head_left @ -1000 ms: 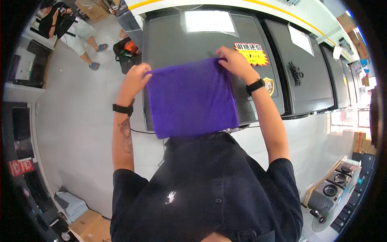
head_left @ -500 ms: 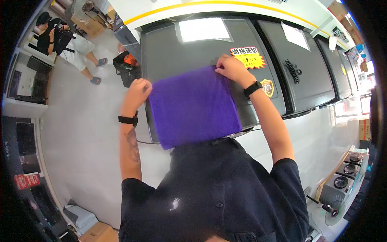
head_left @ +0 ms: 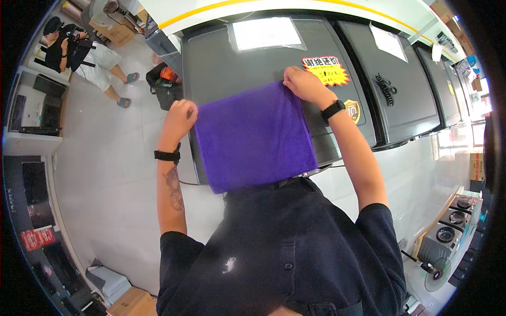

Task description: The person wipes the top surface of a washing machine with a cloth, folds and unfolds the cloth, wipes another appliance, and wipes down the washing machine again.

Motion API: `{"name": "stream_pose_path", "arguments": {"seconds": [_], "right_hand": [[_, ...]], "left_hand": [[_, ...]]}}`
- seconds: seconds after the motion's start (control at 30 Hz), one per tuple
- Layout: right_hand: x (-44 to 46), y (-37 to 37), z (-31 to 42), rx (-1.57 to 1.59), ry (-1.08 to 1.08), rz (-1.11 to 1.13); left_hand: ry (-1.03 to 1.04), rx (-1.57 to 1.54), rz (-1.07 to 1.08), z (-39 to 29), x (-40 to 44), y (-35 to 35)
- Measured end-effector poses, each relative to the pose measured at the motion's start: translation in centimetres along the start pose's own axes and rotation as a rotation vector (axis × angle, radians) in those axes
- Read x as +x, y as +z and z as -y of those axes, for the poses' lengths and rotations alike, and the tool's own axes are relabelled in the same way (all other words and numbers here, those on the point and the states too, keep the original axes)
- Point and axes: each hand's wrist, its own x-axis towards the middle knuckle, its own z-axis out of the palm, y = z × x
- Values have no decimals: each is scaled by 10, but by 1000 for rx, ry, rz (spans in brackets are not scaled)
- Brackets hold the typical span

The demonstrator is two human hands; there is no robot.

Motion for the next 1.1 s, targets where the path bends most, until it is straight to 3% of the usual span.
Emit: {"name": "stream_pose_path", "arguments": {"seconds": [0.23,0.43,0.73,0.83,0.93,1.1], "right_hand": [[3,-2,1,35,24,43],[-3,-10,3,70,-126,53],[-2,-4,-6,216,-23,10],[-1,-6,-13,184,-170,3],[4,-8,-21,203,-131,110],[3,-18,-13,261,-156,78]], "left_hand": [[-52,-21,22,0,-3,-1],[-44,-43,-2,3,-5,1],[-66,-32,26,6,-6,2],[-38,-18,43,11,-7,2],[-42,-33,67,9,-8,-1],[-32,-68,38,2,-5,-3]]}}
